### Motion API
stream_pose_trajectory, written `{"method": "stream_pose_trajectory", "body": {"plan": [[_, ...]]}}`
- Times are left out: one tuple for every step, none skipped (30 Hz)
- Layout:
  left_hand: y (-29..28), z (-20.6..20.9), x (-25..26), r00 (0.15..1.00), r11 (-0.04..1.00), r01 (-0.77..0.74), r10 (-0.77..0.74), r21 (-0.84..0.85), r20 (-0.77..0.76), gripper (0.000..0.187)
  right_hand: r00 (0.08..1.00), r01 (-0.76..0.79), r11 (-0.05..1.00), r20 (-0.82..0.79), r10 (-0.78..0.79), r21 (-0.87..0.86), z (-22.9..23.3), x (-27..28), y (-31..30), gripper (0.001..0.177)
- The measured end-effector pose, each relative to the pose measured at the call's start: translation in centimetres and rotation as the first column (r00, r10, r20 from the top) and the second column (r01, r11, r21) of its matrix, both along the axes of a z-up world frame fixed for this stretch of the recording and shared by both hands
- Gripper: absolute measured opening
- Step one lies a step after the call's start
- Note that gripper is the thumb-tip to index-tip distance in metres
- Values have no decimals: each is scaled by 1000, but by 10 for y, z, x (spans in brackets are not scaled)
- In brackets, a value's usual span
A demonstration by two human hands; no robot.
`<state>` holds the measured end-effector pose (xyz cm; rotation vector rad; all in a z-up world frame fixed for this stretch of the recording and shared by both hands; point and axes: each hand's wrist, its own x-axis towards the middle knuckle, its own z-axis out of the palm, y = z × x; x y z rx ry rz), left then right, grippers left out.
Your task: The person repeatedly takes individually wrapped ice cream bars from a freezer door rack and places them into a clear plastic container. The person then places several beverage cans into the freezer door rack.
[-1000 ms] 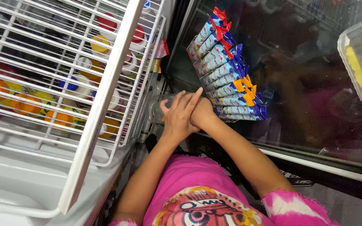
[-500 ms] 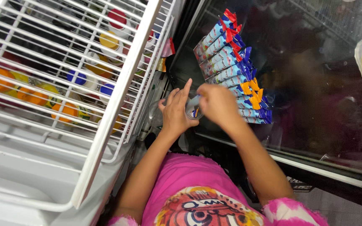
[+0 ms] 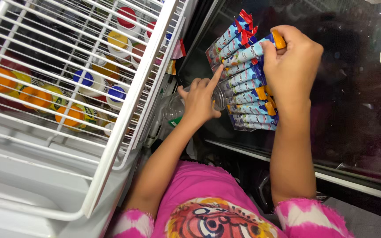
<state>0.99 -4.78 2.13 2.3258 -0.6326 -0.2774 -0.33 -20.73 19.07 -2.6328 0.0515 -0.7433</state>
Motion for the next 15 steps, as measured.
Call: {"method": "stream_pose_trajectory", "body": {"plan": [[-4,0,3,1000,999,16,-15,31,-27,150,1000,2,1000,5,-2,-15,-3,1,0,18],[-7,-1,5,998,998,33,-29,61,-54,150,1000,5,1000,10,-4,-30,-5,1,1,18],[-9,-1,7,998,995,37,-32,89,-62,150,1000,7,999,19,-6,-45,-7,3,1,18],[-10,-1,9,997,992,42,-34,116,-70,151,1000,12,999,11,-11,-45,-8,4,0,19],[-11,-1,10,996,988,47,-36,145,-78,151,1000,17,999,3,-17,-43,-9,5,0,21],[-12,-1,12,995,986,58,-44,158,-93,151,1000,23,999,-6,-23,-41,-11,6,0,22],[-12,0,14,993,983,72,-54,171,-109,150,1000,11,998,7,-11,-65,-13,8,0,21],[-13,0,15,990,979,86,-63,185,-125,150,1000,0,996,20,2,-90,-15,10,0,20],[-15,0,17,987,974,98,-70,204,-143,150,999,-11,993,35,15,-116,-17,13,0,19],[-17,1,20,984,968,111,-76,224,-161,150,1000,-4,996,26,7,-94,-19,14,0,19],[-19,1,22,980,962,124,-80,244,-179,151,1000,1,997,17,0,-72,-22,16,1,19],[-21,1,24,978,957,130,-81,261,-192,151,1000,7,999,7,-7,-50,-25,18,1,19],[-23,1,26,975,951,138,-81,277,-206,151,1000,14,1000,-5,-14,-25,-27,19,2,18],[-24,1,27,972,945,145,-81,293,-220,151,1000,21,1000,-16,-21,-1,-29,20,2,17],[-24,1,27,975,947,138,-78,289,-209,150,999,28,999,-28,-27,24,-31,20,2,16]]}}
